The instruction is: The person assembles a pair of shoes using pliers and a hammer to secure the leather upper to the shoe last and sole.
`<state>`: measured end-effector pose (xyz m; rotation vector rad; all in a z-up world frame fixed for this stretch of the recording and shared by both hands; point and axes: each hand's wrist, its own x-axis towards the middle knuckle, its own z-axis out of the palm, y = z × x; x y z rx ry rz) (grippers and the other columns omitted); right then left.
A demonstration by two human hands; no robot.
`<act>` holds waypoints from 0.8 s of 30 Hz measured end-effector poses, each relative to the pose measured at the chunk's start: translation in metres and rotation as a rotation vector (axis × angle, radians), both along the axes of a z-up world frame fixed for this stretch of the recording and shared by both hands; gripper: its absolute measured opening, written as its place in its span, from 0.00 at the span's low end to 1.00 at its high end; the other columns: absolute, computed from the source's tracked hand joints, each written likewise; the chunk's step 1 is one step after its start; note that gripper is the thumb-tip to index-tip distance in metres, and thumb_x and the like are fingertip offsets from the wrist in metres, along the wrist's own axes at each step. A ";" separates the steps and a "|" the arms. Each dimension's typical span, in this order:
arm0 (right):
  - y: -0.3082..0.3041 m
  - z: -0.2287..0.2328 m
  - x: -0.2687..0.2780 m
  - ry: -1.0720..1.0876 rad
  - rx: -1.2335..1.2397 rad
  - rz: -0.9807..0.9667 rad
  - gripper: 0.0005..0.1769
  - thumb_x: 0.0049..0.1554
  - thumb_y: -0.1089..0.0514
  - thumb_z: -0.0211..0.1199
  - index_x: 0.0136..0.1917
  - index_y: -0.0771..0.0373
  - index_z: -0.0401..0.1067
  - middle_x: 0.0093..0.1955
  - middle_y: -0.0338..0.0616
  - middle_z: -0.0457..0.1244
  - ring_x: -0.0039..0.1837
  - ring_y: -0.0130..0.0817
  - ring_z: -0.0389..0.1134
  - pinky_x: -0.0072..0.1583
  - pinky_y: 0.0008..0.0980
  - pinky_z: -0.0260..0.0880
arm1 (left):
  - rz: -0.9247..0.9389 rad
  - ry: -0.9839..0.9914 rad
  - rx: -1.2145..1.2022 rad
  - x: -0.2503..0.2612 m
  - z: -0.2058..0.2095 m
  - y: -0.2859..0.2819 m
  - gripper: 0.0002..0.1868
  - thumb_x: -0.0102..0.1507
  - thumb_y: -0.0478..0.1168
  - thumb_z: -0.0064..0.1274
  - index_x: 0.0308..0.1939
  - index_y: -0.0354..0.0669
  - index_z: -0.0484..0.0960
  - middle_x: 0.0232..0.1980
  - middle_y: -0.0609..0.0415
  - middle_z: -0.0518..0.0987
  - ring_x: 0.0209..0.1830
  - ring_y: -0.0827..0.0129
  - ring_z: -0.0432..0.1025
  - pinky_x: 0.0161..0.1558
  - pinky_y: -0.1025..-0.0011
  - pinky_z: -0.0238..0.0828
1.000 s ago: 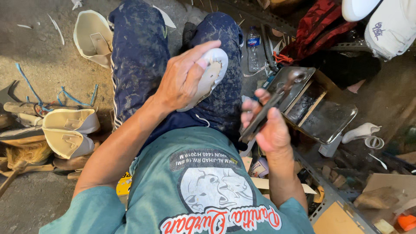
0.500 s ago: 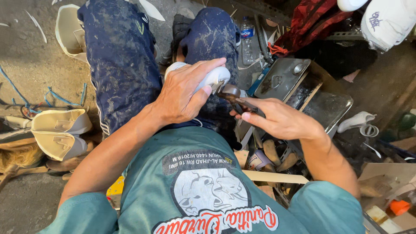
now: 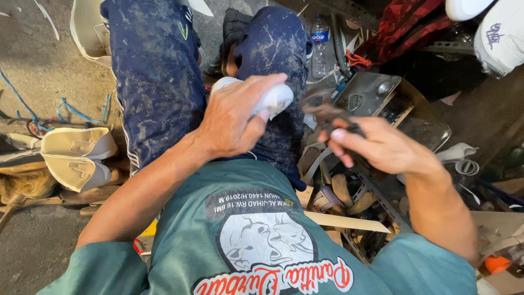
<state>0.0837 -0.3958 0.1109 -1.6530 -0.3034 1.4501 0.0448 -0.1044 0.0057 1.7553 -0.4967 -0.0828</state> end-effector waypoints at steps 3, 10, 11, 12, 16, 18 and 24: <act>-0.038 0.035 -0.013 -0.230 -0.367 -0.313 0.16 0.67 0.58 0.48 0.52 0.72 0.72 0.44 0.48 0.69 0.35 0.33 0.70 0.38 0.28 0.76 | 0.032 0.019 0.142 0.010 0.010 0.015 0.23 0.72 0.45 0.39 0.67 0.34 0.69 0.57 0.37 0.79 0.53 0.47 0.76 0.55 0.54 0.71; -0.025 0.001 -0.056 0.078 0.237 -0.572 0.30 0.67 0.39 0.52 0.66 0.69 0.65 0.59 0.54 0.69 0.52 0.45 0.76 0.59 0.45 0.79 | 0.120 -0.039 0.149 0.008 0.022 0.009 0.16 0.73 0.43 0.41 0.58 0.36 0.74 0.47 0.43 0.80 0.41 0.51 0.75 0.46 0.59 0.71; -0.004 -0.013 -0.060 0.298 0.352 -0.475 0.26 0.66 0.48 0.54 0.68 0.70 0.61 0.57 0.59 0.69 0.47 0.48 0.77 0.51 0.45 0.80 | 0.140 -0.054 0.158 0.006 0.021 0.009 0.17 0.74 0.44 0.38 0.58 0.36 0.74 0.45 0.43 0.79 0.39 0.50 0.74 0.44 0.58 0.71; 0.011 -0.016 -0.068 0.298 0.355 -0.467 0.26 0.66 0.48 0.54 0.68 0.70 0.61 0.57 0.59 0.69 0.47 0.48 0.77 0.51 0.45 0.80 | 0.148 -0.055 0.162 0.008 0.020 0.009 0.17 0.74 0.44 0.38 0.58 0.36 0.74 0.45 0.43 0.79 0.39 0.50 0.74 0.44 0.58 0.71; 0.041 -0.022 -0.081 0.059 -0.099 -0.287 0.19 0.63 0.46 0.52 0.59 0.59 0.71 0.50 0.43 0.68 0.51 0.29 0.68 0.54 0.31 0.68 | 0.058 -0.056 0.125 0.002 0.018 0.011 0.23 0.75 0.47 0.28 0.60 0.33 0.72 0.51 0.40 0.80 0.46 0.47 0.76 0.50 0.56 0.70; 0.040 -0.018 -0.069 -0.129 -0.021 -0.124 0.25 0.63 0.43 0.53 0.68 0.55 0.70 0.69 0.39 0.67 0.68 0.27 0.66 0.68 0.32 0.62 | 0.035 -0.055 0.116 0.003 0.017 0.010 0.25 0.75 0.49 0.27 0.62 0.33 0.71 0.53 0.39 0.80 0.49 0.46 0.75 0.52 0.55 0.69; 0.047 -0.004 -0.014 -0.372 -0.102 0.145 0.17 0.66 0.48 0.48 0.59 0.60 0.68 0.54 0.40 0.69 0.54 0.38 0.71 0.59 0.37 0.66 | -0.006 -0.017 0.105 -0.001 0.022 0.008 0.26 0.75 0.49 0.25 0.64 0.35 0.70 0.55 0.40 0.80 0.50 0.47 0.76 0.48 0.55 0.67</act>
